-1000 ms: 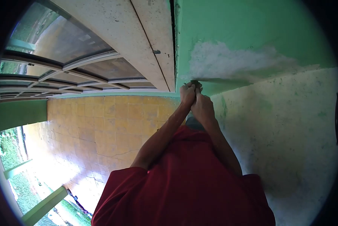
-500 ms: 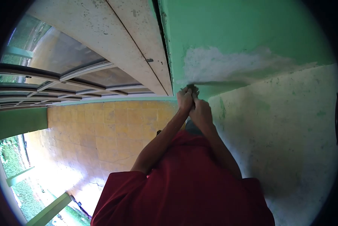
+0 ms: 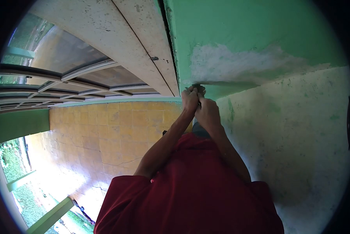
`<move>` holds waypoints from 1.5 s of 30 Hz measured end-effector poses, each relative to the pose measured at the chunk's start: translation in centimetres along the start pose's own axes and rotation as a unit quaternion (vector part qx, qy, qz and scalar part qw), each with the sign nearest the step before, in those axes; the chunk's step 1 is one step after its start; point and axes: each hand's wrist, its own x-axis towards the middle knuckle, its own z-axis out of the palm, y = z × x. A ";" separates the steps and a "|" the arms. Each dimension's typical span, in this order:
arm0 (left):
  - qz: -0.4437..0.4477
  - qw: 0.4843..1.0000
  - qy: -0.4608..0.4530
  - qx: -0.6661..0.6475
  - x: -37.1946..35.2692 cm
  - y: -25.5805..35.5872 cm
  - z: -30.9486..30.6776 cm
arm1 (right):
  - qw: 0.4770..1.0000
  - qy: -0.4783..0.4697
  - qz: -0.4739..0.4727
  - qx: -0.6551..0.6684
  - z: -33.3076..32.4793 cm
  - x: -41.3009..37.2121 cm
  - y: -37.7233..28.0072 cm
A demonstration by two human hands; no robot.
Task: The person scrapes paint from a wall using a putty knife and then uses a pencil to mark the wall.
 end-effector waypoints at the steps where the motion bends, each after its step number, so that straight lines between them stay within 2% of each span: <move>1: 0.002 1.000 0.001 0.001 0.1 0.2 -0.2 | 1.000 0.000 -0.002 0.002 0.2 0.3 0.0; 3: -0.011 0.995 0.019 0.098 0.6 0.6 -0.5 | 1.000 -0.022 0.014 -0.009 1.1 1.2 0.5; 6: 0.025 0.989 -0.003 0.146 1.4 -0.7 -2.0 | 1.000 0.008 -0.006 -0.029 3.5 1.4 2.2; 7: 0.025 0.989 -0.003 0.146 0.9 0.1 -1.4 | 1.000 0.008 -0.006 -0.030 2.3 1.1 1.1; 9: 0.000 1.000 0.012 0.021 -0.2 1.3 -0.6 | 0.999 0.029 -0.023 -0.007 0.2 -0.1 -1.0; 13: -0.028 0.999 0.018 -0.023 0.7 -0.4 -1.9 | 0.997 -0.022 0.028 -0.068 2.3 0.0 -0.3; 16: 0.011 1.000 0.008 0.027 -0.1 1.3 -0.3 | 1.000 0.013 -0.012 -0.024 1.0 1.1 0.0; 17: 0.009 0.999 0.010 0.029 -0.1 0.7 -1.1 | 0.999 -0.021 0.003 -0.048 1.0 1.1 -0.1; 19: -0.006 0.985 0.019 0.172 1.7 -0.1 -1.9 | 0.996 -0.043 0.010 -0.073 1.6 2.0 0.1; 20: -0.010 0.985 0.017 0.174 1.0 -0.8 -2.5 | 0.996 -0.042 0.022 -0.075 3.0 1.6 1.1; 22: 0.058 0.976 0.023 0.211 1.4 -0.5 -2.2 | 0.996 -0.028 0.020 -0.081 2.0 2.7 0.1; 24: 0.037 0.984 0.032 0.173 2.7 -3.0 -2.8 | 1.000 0.007 0.010 -0.026 0.7 0.8 -0.7; 26: 0.030 0.990 0.037 0.129 4.4 -3.8 -3.0 | 0.999 -0.004 0.020 -0.040 2.8 2.0 1.0; 28: 0.020 0.973 0.017 0.231 3.9 -3.5 -3.6 | 0.998 -0.020 0.035 -0.053 3.3 1.6 1.3; 29: 0.026 0.973 0.017 0.228 4.1 -3.4 -3.3 | 0.999 -0.017 0.015 -0.046 3.1 1.5 1.6; 31: 0.026 0.996 0.007 0.083 2.3 -1.8 -2.0 | 0.999 -0.018 -0.002 -0.038 1.7 1.4 0.5; 33: 0.012 0.993 0.013 0.115 2.1 -0.7 -2.0 | 1.000 -0.018 0.006 -0.007 0.2 1.1 -1.0; 35: -0.005 0.989 0.016 0.145 1.8 -1.0 -2.9 | 0.999 -0.035 0.016 -0.036 3.9 2.2 2.0; 36: 0.008 0.983 -0.003 0.184 1.9 -1.8 -3.7 | 0.996 -0.051 0.024 -0.065 5.1 2.7 3.1; 37: 0.033 0.975 -0.026 0.218 2.4 -0.6 -2.9 | 0.997 -0.041 0.018 -0.068 3.2 3.0 1.5; 38: -0.019 0.996 0.024 0.080 1.7 -0.3 -1.8 | 0.999 -0.001 -0.007 -0.041 1.2 2.0 0.0; 40: -0.014 0.995 0.027 0.093 2.0 -1.0 -2.2 | 0.999 0.026 -0.027 -0.009 1.1 1.2 -0.8; 42: -0.004 0.994 0.022 0.104 3.1 -2.1 -3.2 | 0.998 -0.041 0.008 -0.048 2.7 2.0 0.6; 44: -0.016 0.995 0.003 0.100 4.8 -4.2 -4.5 | 0.999 -0.022 -0.005 -0.048 2.4 1.2 0.5; 45: -0.010 0.995 0.001 0.098 4.3 -2.6 -3.3 | 0.999 -0.002 -0.021 -0.046 2.1 1.4 0.2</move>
